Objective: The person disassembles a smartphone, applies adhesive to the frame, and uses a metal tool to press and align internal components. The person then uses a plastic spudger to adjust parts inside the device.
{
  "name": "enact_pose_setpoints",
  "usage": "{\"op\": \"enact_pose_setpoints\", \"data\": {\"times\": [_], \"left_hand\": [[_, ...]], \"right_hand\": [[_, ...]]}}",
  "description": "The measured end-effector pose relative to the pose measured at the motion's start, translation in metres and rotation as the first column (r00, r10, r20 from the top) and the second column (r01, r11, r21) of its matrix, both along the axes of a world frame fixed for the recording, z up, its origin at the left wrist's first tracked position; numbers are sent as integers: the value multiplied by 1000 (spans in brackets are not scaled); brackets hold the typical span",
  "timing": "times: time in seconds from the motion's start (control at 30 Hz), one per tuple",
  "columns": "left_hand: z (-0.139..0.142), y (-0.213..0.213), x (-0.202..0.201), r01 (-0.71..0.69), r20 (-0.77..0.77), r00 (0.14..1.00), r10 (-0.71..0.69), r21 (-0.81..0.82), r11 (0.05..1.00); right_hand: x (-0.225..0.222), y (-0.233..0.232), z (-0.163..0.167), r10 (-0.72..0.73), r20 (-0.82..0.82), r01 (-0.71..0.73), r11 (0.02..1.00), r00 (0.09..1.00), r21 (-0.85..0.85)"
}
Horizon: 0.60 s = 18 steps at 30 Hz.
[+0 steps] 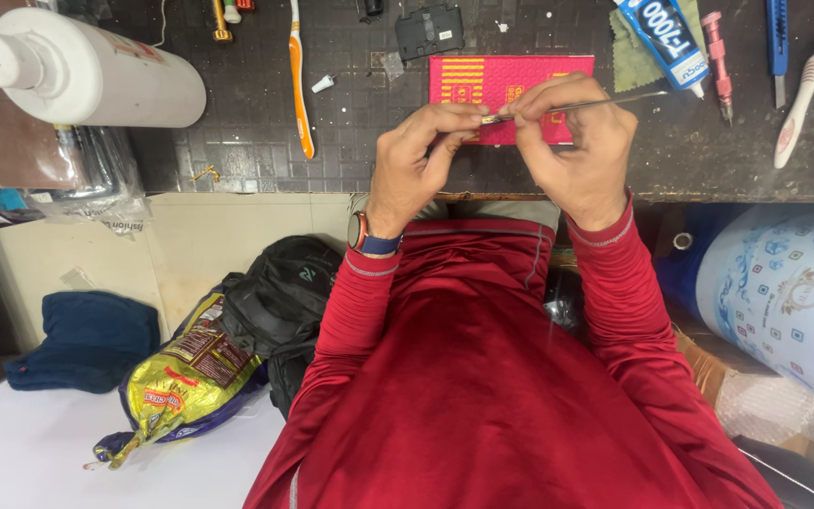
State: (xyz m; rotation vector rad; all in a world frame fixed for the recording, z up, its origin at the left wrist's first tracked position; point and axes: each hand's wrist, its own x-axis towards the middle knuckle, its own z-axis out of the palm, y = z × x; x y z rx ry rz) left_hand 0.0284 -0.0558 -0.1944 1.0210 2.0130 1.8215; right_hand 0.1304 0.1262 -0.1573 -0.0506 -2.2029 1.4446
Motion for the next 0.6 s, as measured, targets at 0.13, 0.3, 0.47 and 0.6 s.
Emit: {"op": "enact_pose_setpoints", "data": {"times": [0.13,0.3,0.47,0.6], "left_hand": [[1,-1,2,-15,-52,999,16,30,999],[9,0,5,-29,-71,997,34,80,996],[39,-3,13,-4,-106,994,16,109,994],[80,-11,18,115,-257,964,-69,168,979]], "right_hand": [[1,0,-1,12,-32,-12,1000,999,-3],[3,-5,10,0,-22,1,1000,1000,30],[11,-9,48,35,-70,-34,999,997,20],[27,-11,82,14,-258,21,991,966,132]]}}
